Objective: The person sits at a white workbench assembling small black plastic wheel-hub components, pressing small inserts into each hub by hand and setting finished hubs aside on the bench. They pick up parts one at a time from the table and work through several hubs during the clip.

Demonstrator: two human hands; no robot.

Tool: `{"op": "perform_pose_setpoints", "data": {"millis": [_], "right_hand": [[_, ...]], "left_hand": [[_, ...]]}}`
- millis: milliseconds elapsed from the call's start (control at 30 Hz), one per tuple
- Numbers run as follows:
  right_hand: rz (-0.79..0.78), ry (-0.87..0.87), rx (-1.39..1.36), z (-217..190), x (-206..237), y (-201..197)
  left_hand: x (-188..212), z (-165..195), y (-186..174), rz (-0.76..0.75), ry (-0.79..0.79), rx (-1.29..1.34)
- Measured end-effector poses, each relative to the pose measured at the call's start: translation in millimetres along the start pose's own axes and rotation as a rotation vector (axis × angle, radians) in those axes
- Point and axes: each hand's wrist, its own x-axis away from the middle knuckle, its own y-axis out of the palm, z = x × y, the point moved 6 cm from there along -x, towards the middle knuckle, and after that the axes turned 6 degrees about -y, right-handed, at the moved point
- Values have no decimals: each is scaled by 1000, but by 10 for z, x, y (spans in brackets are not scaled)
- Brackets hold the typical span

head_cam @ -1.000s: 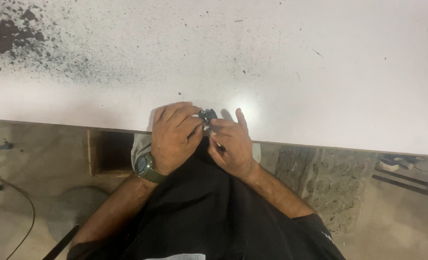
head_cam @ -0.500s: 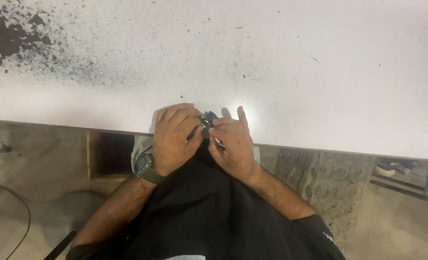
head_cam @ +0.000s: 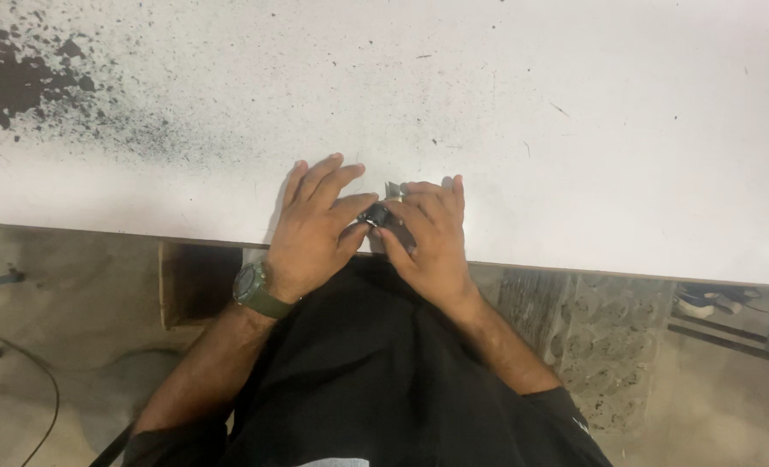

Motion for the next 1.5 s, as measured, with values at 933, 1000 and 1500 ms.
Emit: {"op": "perform_pose_setpoints", "data": {"millis": [933,1000,1500], "right_hand": [[103,-201,-494,181,372,-152],[131,-214,-491,183,416,-173],[230,-356,148,-107,338,-229]], "left_hand": [[226,215,-370,-77,-53,626],[265,291,-344,-75,-15,630],[292,460,-408,91,32,338]]}}
